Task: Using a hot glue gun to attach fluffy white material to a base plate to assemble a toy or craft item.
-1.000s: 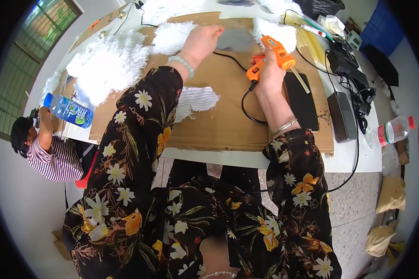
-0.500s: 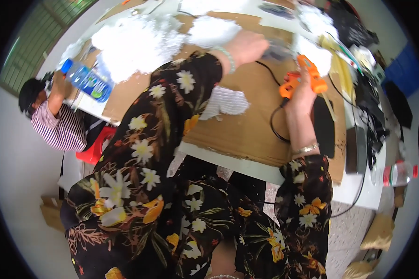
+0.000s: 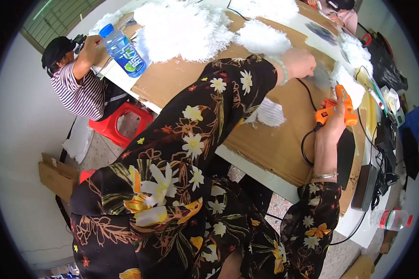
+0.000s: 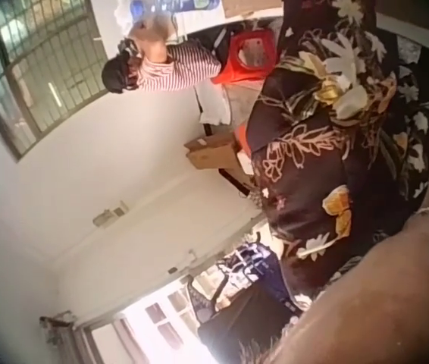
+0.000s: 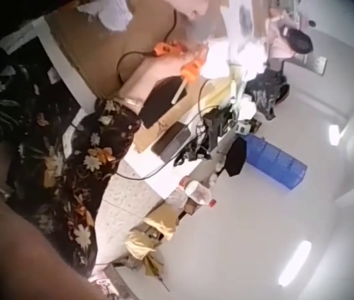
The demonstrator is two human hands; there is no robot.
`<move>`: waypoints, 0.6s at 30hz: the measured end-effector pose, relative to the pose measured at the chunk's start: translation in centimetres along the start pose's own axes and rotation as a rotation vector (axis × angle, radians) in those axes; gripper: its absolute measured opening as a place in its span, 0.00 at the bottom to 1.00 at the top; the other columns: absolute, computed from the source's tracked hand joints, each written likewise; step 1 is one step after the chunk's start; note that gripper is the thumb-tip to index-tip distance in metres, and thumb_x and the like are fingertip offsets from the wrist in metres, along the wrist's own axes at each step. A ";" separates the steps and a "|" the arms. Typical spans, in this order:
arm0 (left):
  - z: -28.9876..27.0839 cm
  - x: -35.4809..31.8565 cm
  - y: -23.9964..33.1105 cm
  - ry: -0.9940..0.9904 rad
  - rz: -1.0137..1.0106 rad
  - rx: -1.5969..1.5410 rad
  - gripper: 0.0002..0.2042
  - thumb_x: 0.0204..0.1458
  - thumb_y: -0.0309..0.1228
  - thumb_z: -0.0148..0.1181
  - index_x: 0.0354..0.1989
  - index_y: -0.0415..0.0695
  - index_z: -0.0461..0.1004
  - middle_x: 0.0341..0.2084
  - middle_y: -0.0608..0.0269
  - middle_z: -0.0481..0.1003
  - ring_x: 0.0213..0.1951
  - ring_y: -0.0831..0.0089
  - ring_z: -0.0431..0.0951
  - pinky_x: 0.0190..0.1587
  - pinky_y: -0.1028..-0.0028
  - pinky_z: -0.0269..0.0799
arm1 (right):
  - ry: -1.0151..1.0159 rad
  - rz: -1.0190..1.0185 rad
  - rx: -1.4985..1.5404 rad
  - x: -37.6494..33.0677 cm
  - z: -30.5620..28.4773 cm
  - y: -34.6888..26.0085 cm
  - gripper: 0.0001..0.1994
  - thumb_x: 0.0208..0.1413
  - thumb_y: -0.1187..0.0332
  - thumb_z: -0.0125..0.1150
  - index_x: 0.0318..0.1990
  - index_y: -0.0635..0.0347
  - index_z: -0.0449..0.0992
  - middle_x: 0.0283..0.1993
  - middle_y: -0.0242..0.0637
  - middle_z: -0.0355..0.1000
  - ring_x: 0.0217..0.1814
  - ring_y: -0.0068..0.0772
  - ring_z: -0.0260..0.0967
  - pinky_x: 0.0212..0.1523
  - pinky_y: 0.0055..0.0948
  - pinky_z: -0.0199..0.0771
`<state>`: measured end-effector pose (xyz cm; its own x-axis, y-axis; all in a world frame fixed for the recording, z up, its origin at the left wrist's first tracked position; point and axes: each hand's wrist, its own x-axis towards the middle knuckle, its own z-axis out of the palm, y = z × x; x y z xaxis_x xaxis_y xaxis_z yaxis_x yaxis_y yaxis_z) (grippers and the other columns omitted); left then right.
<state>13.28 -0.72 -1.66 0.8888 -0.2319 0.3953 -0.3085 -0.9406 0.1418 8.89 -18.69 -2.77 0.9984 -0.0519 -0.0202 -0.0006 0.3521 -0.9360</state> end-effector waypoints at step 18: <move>-6.4 0.3 -4.0 1.093 -0.471 -0.695 0.07 0.35 0.20 0.54 0.25 0.39 0.74 0.16 0.54 0.74 0.26 0.61 0.76 0.30 0.69 0.70 | -0.026 -0.020 -0.027 0.1 -1.7 0.1 0.16 0.59 0.61 0.47 0.48 0.62 0.68 0.29 0.36 0.69 0.28 0.25 0.66 0.28 0.23 0.67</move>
<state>12.63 4.60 3.74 0.3395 0.6861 0.6435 -0.4474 -0.4839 0.7521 8.92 -20.20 -3.50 0.9994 -0.0345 0.0073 0.0181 0.3256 -0.9453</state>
